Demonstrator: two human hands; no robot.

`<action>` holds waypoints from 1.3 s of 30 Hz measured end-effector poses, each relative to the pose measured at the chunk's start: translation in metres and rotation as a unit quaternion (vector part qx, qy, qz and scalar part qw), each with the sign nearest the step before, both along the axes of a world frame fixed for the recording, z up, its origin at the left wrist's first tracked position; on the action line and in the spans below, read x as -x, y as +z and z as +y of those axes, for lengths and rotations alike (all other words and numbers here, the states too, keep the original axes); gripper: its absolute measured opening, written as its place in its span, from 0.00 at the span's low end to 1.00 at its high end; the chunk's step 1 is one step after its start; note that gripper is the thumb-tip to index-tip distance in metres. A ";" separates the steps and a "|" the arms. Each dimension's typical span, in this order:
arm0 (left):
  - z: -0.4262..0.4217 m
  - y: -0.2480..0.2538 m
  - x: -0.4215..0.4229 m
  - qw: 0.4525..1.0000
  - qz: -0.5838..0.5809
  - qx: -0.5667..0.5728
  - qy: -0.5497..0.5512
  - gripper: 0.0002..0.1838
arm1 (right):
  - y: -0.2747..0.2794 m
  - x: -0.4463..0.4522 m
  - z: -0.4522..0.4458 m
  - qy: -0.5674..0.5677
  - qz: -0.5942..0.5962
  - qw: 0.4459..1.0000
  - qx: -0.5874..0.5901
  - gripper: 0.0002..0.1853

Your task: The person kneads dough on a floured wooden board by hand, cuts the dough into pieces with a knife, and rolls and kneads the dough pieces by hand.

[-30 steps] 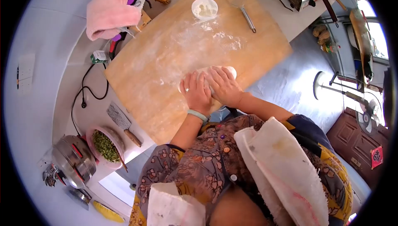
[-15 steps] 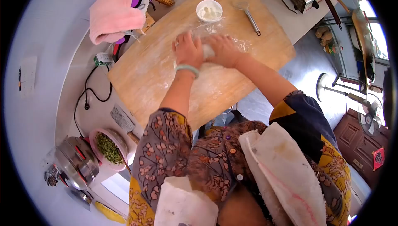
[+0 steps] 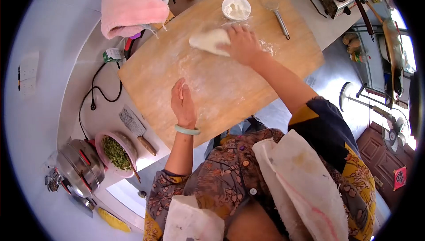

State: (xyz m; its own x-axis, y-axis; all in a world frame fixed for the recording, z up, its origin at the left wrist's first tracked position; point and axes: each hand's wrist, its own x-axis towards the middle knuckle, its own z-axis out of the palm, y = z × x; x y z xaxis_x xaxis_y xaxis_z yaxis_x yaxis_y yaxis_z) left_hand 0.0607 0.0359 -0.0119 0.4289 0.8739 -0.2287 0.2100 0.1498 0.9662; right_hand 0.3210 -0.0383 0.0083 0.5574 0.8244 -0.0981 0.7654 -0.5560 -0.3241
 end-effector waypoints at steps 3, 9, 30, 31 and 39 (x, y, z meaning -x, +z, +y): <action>-0.004 0.002 0.013 1.000 0.029 -0.004 -0.009 0.18 | -0.012 -0.015 0.028 -0.064 0.049 0.997 0.010 0.37; 0.000 -0.005 0.002 0.999 0.022 0.021 -0.016 0.19 | 0.012 -0.009 0.039 -0.106 0.187 0.976 0.042 0.42; 0.009 0.000 -0.012 0.996 -0.004 0.043 0.077 0.41 | -0.057 -0.061 -0.060 -0.038 -0.102 0.992 -0.067 0.39; 0.009 -0.001 -0.008 0.996 -0.012 0.046 0.078 0.40 | -0.057 -0.059 -0.045 -0.040 -0.094 0.993 -0.065 0.39; 0.010 -0.014 -0.005 0.996 -0.036 0.031 0.074 0.40 | -0.049 0.026 -0.031 0.192 0.047 0.977 -0.079 0.37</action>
State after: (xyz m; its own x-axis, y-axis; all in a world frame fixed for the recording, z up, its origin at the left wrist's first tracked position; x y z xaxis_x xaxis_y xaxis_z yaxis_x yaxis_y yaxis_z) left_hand 0.0654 0.0462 -0.0255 0.3130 0.9140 -0.2581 0.1122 0.2343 0.9657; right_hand 0.2950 -0.0693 -0.0407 0.1989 0.9799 0.0120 0.8707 -0.1711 -0.4611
